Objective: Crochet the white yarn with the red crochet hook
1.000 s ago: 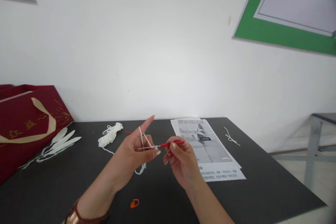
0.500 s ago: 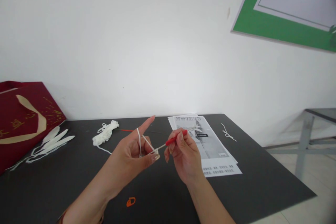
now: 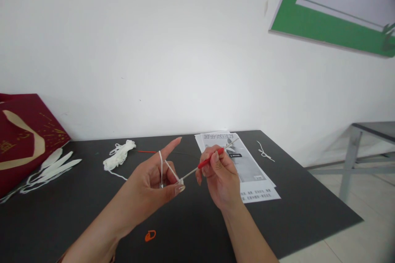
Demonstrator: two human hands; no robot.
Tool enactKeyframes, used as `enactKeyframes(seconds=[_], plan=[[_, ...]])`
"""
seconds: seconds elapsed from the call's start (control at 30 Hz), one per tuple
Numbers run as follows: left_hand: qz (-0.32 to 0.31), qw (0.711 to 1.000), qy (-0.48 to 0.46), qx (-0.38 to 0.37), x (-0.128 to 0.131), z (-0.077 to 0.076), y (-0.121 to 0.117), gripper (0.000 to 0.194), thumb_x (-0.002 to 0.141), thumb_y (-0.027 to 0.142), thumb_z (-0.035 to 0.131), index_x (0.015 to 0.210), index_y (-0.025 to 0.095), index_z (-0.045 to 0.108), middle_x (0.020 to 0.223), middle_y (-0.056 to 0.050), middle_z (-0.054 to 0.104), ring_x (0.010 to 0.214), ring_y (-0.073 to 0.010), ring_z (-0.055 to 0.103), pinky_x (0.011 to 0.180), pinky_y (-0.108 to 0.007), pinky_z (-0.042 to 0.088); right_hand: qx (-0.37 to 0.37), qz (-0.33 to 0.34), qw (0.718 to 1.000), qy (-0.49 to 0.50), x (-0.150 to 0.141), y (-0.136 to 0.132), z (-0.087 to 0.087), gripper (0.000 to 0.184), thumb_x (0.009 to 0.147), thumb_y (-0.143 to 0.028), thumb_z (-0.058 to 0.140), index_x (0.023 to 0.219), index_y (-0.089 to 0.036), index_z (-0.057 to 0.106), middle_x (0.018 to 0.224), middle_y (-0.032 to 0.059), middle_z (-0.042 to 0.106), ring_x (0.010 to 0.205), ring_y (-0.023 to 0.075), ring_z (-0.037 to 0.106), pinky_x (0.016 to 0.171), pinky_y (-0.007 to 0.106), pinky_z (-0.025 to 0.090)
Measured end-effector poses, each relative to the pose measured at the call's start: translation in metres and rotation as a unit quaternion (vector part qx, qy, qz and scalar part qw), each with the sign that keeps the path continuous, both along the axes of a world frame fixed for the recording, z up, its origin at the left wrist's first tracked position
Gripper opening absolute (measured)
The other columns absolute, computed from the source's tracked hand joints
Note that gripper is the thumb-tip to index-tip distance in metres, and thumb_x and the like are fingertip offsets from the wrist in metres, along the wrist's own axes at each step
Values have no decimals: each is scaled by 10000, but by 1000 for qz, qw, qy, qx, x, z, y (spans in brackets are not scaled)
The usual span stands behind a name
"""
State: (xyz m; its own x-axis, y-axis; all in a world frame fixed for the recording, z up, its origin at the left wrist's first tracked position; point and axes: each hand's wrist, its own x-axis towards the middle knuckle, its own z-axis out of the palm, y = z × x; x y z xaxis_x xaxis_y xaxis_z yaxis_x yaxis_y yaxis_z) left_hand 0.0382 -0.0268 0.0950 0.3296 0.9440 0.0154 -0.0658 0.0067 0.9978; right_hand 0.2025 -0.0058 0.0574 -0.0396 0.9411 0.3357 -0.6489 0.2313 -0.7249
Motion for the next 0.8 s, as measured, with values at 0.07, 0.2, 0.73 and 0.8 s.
enactKeyframes(seconds=[0.07,0.2,0.73,0.8], plan=[[2,1000,1,-2,0,0,0,846,699,186,699,1423,286,274,633,42,553,585,-118,475,529,-233,355,0,-5,1000,-8,1,0,0,181,851,-338,581,761,-185,543,653,-34,512,480,76,442,414,201,440],[-5,1000,-1,-2,0,-1,0,849,684,171,705,1418,288,293,624,41,559,564,-115,478,524,-234,363,4,-11,1000,-17,4,1,-1,182,848,-342,579,761,-187,544,665,-29,513,485,79,454,403,195,426],[-7,1000,28,4,0,-3,2,852,680,172,699,1421,263,288,625,38,560,562,-119,481,513,-235,367,79,-39,992,-92,13,-1,2,199,868,-356,543,757,-190,544,648,-32,461,495,94,443,421,223,395],[0,999,36,5,0,-3,3,856,675,168,697,1422,255,289,621,36,561,566,-124,486,527,-243,376,88,-61,988,-108,13,-2,1,200,863,-364,548,759,-194,543,662,-30,460,510,98,447,428,226,391]])
